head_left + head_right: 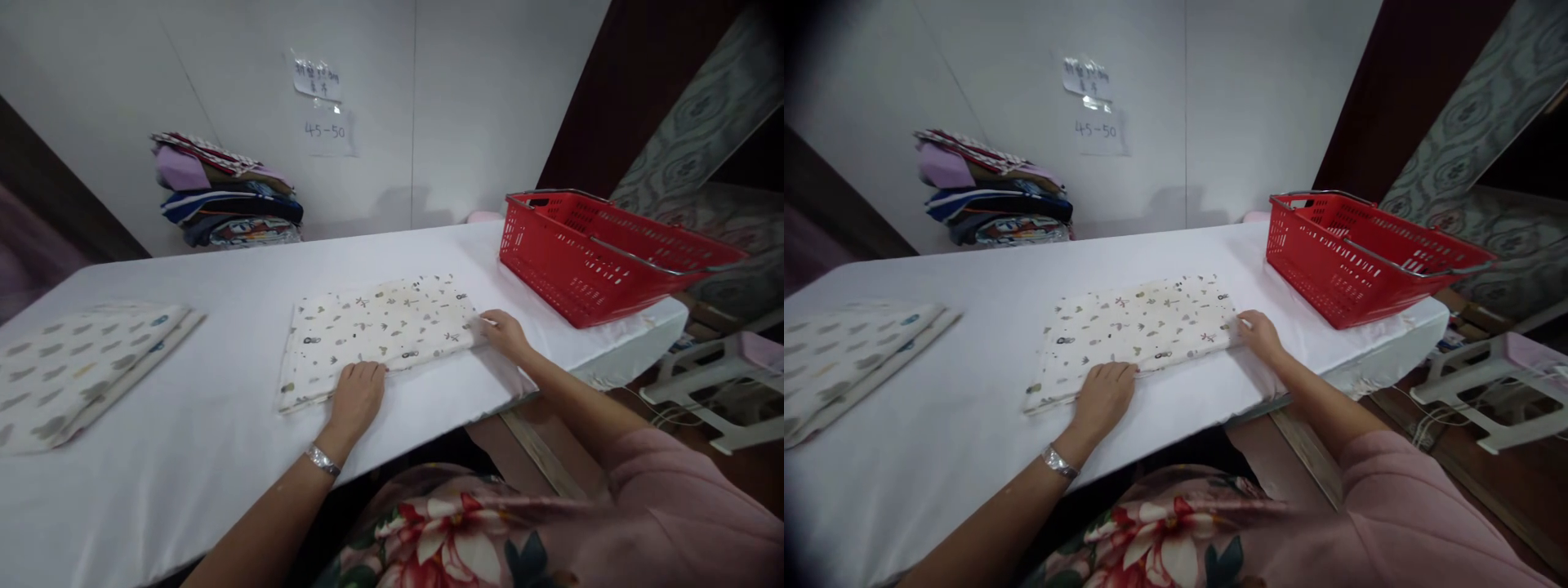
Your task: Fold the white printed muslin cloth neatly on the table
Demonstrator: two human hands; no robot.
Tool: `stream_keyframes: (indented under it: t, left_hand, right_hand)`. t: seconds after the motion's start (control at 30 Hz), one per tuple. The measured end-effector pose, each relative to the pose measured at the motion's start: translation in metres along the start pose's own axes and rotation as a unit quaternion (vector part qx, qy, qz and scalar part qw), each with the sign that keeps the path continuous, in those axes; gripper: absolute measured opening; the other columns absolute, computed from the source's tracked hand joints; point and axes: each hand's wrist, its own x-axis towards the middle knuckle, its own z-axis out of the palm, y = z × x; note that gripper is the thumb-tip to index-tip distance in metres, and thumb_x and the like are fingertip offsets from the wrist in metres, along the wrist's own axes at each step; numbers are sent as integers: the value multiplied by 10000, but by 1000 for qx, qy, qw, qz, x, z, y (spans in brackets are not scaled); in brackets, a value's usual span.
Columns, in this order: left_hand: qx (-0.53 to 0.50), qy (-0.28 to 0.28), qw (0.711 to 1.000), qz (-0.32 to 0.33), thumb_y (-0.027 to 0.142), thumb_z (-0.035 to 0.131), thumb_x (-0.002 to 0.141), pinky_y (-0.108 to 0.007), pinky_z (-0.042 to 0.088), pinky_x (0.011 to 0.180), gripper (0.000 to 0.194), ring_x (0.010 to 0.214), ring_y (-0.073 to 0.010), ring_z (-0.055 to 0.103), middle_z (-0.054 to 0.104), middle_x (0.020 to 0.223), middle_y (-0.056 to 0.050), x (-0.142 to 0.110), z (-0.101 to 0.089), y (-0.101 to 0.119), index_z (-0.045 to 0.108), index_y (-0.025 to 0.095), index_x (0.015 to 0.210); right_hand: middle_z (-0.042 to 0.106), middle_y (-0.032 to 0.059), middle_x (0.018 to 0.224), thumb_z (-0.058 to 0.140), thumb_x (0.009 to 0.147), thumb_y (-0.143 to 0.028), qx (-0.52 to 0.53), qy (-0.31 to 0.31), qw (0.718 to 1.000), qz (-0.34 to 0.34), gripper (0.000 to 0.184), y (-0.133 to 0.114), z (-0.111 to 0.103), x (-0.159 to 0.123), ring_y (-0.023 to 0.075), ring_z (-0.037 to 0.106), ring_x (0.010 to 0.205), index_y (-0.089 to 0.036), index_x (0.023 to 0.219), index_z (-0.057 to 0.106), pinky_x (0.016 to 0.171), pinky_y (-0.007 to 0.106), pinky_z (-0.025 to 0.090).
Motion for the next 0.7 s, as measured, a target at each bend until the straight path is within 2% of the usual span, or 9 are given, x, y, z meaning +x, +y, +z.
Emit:
stream_keyframes:
  t: [0.07,0.13,0.23,0.4,0.57,0.7]
  left_hand:
    - [-1,2,1000,1,118,450,880,-389,396,785,247,895,-240,567,653,937,-87,0,1,0,630,128,1049]
    - [-3,2,1000,-3,114,459,873,-385,402,781,251,900,-240,568,654,948,-90,0,1,-1,630,124,1057]
    - [-9,-3,1000,-13,114,456,871,-382,411,777,257,907,-241,571,655,954,-93,0,2,0,631,129,1059]
    - [-20,-11,999,-26,122,444,875,-384,422,784,263,917,-242,574,655,953,-94,-1,2,2,633,139,1059]
    - [-29,-6,999,-27,122,439,874,-385,427,784,266,919,-244,572,649,946,-97,-1,2,1,631,135,1059]
    - [-30,-5,999,-30,123,441,875,-383,425,783,266,924,-244,571,652,960,-92,-1,2,1,630,140,1061]
  right_hand:
    - [688,65,852,540,838,-337,14,-58,985,159,269,9,-13,5,176,618,769,-151,971,680,688,276,484]
    - [641,17,638,573,825,-344,36,-130,962,239,248,8,-20,8,128,567,570,-139,917,679,541,223,438]
    - [532,-32,452,666,765,-289,47,-175,947,263,164,-3,-23,15,89,481,429,-127,787,659,440,189,376]
    - [531,-40,450,706,756,-250,85,-181,936,288,148,-16,-33,33,84,513,425,-143,762,603,424,167,401]
    - [635,54,543,619,837,-210,178,-259,872,374,117,-22,-36,36,123,589,457,-101,817,580,492,215,514]
    - [659,97,576,550,875,-178,175,-288,857,389,116,-22,-37,34,139,621,491,-67,845,570,563,246,558]
